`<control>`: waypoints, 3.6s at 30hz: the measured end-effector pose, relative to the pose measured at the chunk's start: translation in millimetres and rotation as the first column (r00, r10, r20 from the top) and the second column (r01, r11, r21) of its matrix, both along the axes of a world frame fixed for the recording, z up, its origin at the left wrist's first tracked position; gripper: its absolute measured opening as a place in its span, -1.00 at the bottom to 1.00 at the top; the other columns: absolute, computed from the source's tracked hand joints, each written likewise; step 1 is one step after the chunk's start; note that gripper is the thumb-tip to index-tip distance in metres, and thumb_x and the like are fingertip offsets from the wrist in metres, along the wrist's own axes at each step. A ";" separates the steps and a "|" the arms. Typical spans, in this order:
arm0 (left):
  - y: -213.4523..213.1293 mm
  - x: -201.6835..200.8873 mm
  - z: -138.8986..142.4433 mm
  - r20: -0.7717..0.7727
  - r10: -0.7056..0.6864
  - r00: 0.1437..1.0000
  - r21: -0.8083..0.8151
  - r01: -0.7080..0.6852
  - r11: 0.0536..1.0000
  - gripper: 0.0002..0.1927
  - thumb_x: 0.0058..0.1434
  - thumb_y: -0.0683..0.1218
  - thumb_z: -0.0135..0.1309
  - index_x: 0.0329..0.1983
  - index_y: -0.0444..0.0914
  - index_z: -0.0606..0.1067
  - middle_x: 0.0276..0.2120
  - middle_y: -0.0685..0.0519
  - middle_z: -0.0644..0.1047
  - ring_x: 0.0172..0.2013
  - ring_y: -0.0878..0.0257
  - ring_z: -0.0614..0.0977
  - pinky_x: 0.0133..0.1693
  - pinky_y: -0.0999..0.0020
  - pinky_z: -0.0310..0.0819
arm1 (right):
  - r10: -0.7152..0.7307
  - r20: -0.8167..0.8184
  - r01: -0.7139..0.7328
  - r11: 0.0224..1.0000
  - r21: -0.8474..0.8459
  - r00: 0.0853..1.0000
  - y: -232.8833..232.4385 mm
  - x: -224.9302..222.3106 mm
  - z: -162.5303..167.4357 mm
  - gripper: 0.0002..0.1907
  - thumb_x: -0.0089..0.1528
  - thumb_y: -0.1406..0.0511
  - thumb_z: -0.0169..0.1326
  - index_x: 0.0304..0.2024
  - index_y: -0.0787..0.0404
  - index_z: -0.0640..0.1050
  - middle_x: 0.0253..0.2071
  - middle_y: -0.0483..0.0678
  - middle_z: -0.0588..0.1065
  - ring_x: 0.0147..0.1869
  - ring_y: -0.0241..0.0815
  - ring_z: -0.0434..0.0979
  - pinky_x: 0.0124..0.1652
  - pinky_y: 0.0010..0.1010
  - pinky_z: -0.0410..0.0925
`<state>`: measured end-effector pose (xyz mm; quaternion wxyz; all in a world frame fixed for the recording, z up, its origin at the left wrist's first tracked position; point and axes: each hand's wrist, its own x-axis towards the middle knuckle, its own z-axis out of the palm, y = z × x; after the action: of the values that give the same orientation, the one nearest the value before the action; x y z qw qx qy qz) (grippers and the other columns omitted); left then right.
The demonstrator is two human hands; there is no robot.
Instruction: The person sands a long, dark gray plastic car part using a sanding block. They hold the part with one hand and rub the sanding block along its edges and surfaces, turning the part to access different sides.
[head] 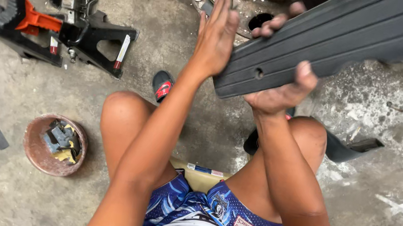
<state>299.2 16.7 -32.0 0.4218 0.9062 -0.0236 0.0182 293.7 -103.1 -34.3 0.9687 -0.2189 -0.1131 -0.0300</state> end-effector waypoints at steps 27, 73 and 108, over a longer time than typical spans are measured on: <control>10.3 -17.6 10.2 0.515 0.100 0.851 -0.416 0.146 0.897 -0.28 0.56 -0.10 0.02 0.64 -0.02 -0.05 0.56 -0.06 -0.10 0.57 0.16 0.02 0.54 0.22 0.06 | 0.099 0.156 -0.152 0.912 0.381 0.983 -44.0 54.3 0.9 -0.36 0.38 0.04 -0.02 0.40 0.16 0.18 0.11 -0.03 0.41 0.23 -0.19 0.43 0.39 -0.25 0.30; 29.0 1.0 -20.3 -0.392 0.090 0.915 -0.920 -0.390 -0.046 -0.64 0.44 0.14 0.00 0.00 -0.24 0.44 -0.24 0.02 0.58 -0.28 0.26 0.65 -0.28 0.25 0.61 | 0.235 0.217 -0.291 0.915 0.280 0.948 -67.5 59.6 -24.9 -0.32 0.43 -0.02 -0.05 0.47 0.11 0.12 0.13 0.06 0.46 0.21 -0.10 0.54 0.33 -0.06 0.37; 34.0 3.0 -14.2 0.156 -0.051 0.986 -0.110 0.069 0.992 -0.52 0.58 0.16 -0.28 0.32 -0.19 0.41 0.00 -0.09 0.49 0.02 -0.06 0.50 0.13 0.09 0.31 | 0.051 0.077 -0.052 0.999 0.004 0.996 -35.2 31.9 -15.6 -0.20 0.36 -0.17 -0.07 0.32 0.35 0.28 0.07 0.16 0.39 0.17 -0.02 0.51 0.24 -0.06 0.41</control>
<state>302.2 50.7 -46.2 0.4707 0.8752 -0.0821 0.0761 325.6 -138.3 -49.9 0.9648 -0.2116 -0.1558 -0.0138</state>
